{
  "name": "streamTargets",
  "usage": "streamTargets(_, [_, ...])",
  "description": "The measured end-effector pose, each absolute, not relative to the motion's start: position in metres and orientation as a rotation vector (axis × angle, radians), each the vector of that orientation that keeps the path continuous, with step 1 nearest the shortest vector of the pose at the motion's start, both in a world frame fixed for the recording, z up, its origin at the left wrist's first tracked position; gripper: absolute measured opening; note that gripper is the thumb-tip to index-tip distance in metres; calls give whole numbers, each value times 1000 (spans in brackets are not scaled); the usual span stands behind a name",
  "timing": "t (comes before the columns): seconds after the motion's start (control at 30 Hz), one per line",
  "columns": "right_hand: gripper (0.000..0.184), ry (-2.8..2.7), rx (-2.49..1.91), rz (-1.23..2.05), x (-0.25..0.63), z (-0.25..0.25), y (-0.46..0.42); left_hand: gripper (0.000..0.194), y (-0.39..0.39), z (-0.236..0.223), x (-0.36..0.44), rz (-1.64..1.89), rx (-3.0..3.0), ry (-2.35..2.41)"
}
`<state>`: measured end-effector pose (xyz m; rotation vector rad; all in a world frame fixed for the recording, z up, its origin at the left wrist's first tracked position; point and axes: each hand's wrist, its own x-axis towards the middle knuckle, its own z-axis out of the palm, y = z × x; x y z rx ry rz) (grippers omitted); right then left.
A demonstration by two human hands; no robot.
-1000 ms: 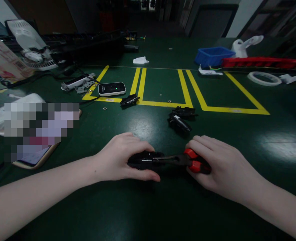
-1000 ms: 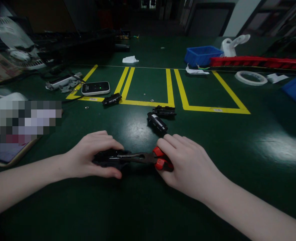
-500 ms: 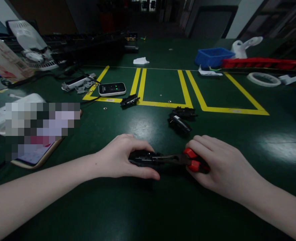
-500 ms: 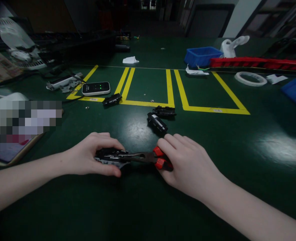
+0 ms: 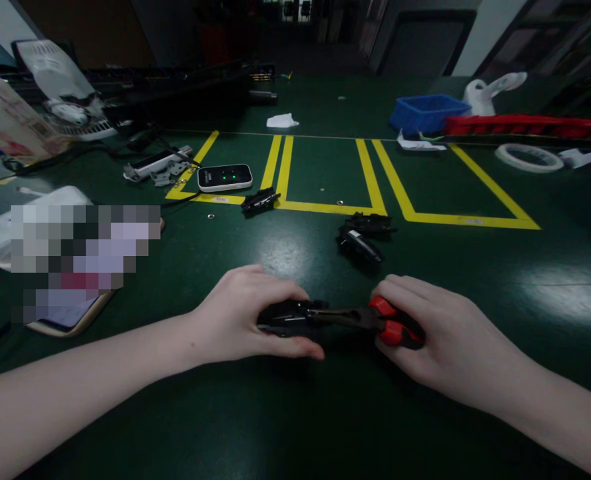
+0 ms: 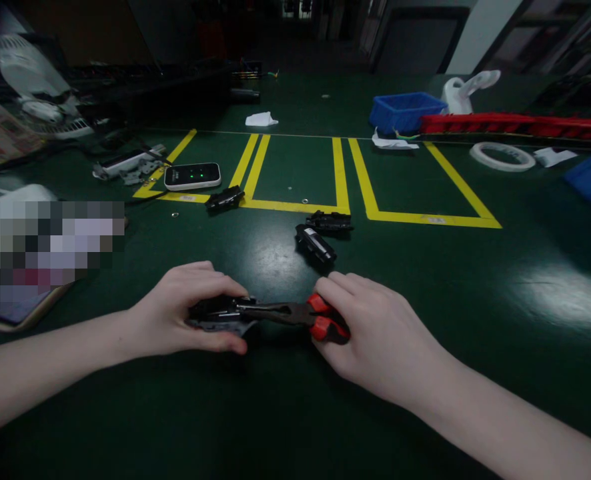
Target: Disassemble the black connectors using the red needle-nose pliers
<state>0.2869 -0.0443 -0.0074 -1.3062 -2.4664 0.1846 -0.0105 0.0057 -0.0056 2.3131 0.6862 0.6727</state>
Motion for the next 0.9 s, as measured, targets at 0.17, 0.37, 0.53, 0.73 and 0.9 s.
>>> streamTargets(0.17, [17, -2491, -1242, 39, 290, -7, -46, 39, 15, -2, -11, 480, 2072, 575])
streamTargets(0.37, [28, -2489, -1202, -96, 294, -9, -47, 40, 17, 0, -11, 399, 1998, 554])
streamTargets(0.53, [17, -2474, -1263, 70, 290, -7, -47, 40, 14, -5, -13, 502, 2116, 566])
streamTargets(0.73, [14, -2441, -1328, 240, 282, -1, -51, 44, 8, -11, -12, 732, 2255, 572])
streamTargets(0.9, [13, -2452, -1288, 142, 283, -4, -52, 48, 11, -8, -12, 618, 2206, 573])
